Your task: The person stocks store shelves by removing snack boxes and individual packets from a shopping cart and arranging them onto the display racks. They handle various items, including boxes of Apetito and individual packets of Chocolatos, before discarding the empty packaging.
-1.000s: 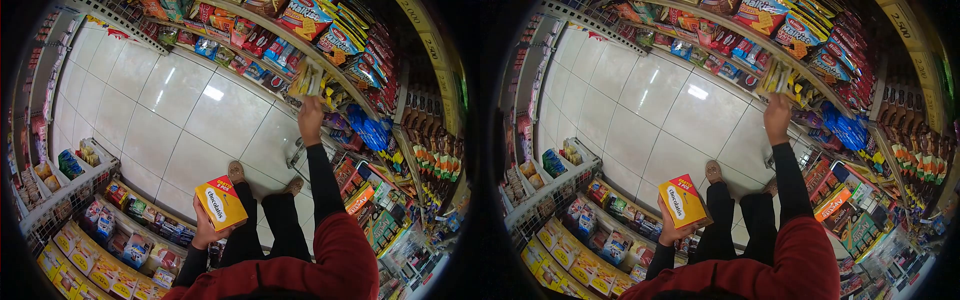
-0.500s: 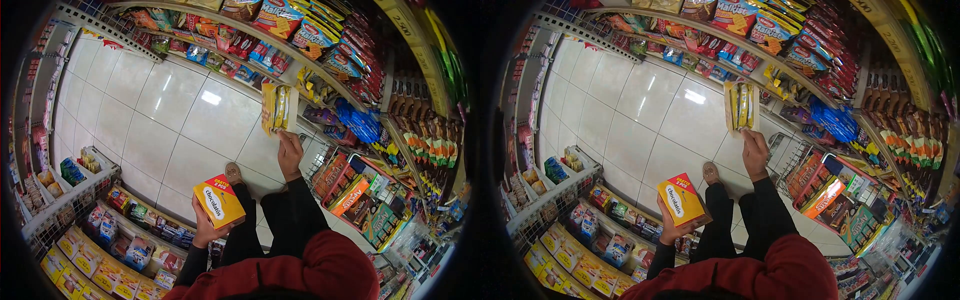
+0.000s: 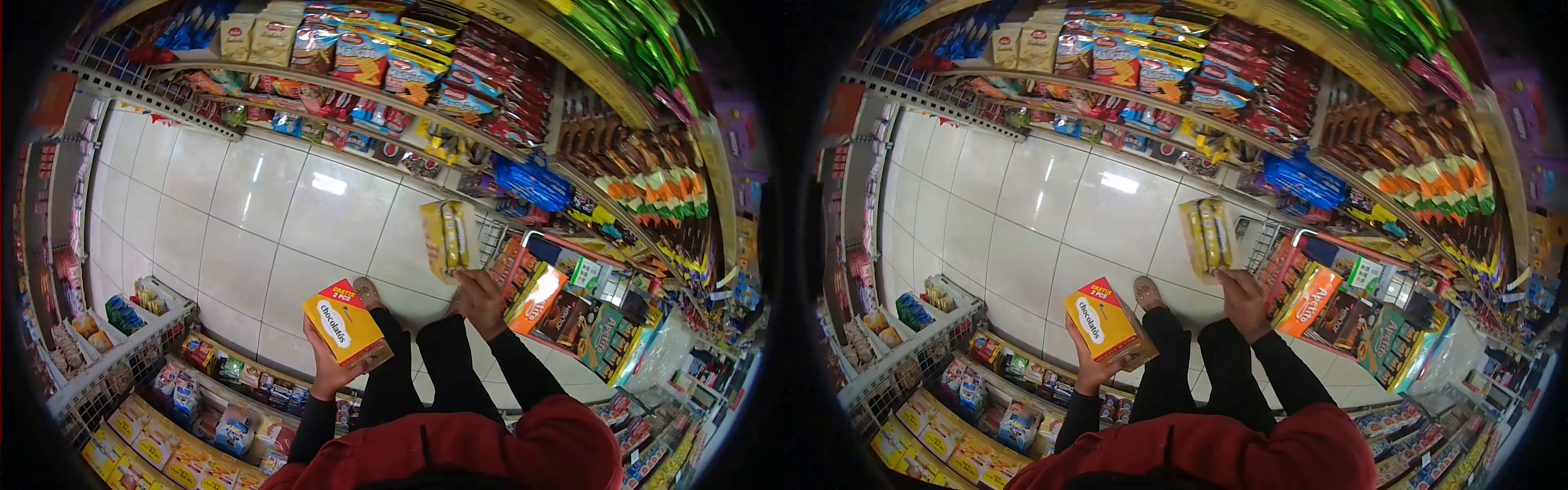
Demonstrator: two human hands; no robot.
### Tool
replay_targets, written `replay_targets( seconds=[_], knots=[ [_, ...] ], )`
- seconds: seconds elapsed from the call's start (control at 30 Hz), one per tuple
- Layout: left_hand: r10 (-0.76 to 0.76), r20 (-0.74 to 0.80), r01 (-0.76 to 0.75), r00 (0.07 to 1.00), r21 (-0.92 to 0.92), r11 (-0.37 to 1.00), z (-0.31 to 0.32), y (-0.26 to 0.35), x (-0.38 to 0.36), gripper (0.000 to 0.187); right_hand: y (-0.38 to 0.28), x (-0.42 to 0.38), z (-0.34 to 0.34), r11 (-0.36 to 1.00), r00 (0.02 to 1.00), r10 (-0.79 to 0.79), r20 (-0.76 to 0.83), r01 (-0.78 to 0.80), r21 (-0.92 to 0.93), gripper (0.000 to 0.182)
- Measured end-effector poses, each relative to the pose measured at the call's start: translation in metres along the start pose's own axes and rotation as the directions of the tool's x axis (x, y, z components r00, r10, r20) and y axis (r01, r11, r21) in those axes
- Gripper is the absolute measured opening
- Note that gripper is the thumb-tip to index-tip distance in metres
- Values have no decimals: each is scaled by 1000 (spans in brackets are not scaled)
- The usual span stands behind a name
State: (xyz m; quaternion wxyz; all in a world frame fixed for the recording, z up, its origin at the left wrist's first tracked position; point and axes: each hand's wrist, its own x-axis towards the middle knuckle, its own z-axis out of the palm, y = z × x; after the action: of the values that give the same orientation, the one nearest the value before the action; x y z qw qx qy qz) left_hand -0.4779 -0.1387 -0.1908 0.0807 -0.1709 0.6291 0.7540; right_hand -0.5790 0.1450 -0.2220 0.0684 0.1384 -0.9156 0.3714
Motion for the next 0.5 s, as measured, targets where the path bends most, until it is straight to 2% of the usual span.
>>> replay_targets(
  seconds=[0.1, 0.17, 0.23, 0.3, 0.37, 0.5],
  knots=[
    [22, 48, -23, 999, 22, 1000, 7, -4, 2, 119, 0, -7, -58, 994, 1000, 23, 20, -20, -108, 28],
    [42, 90, -47, 995, 49, 998, 14, -6, 6, 119, -1, -11, -85, 974, 981, 189, -32, -192, -119, 27],
    [72, 100, -79, 992, 69, 994, 22, -6, 9, 118, -4, -6, -103, 975, 987, 148, -69, -157, -156, 27],
    [82, 110, -87, 991, 48, 995, 30, -7, 12, 118, -5, -5, -109, 985, 996, 64, -58, -73, -157, 27],
    [85, 111, -90, 990, 34, 995, 36, -5, 13, 118, -4, -12, -100, 985, 997, 68, -34, -72, -154, 28],
    [96, 85, -103, 992, 83, 991, 38, -5, 12, 119, -13, -15, -64, 996, 996, 87, -35, -88, -15, 27]
  ],
)
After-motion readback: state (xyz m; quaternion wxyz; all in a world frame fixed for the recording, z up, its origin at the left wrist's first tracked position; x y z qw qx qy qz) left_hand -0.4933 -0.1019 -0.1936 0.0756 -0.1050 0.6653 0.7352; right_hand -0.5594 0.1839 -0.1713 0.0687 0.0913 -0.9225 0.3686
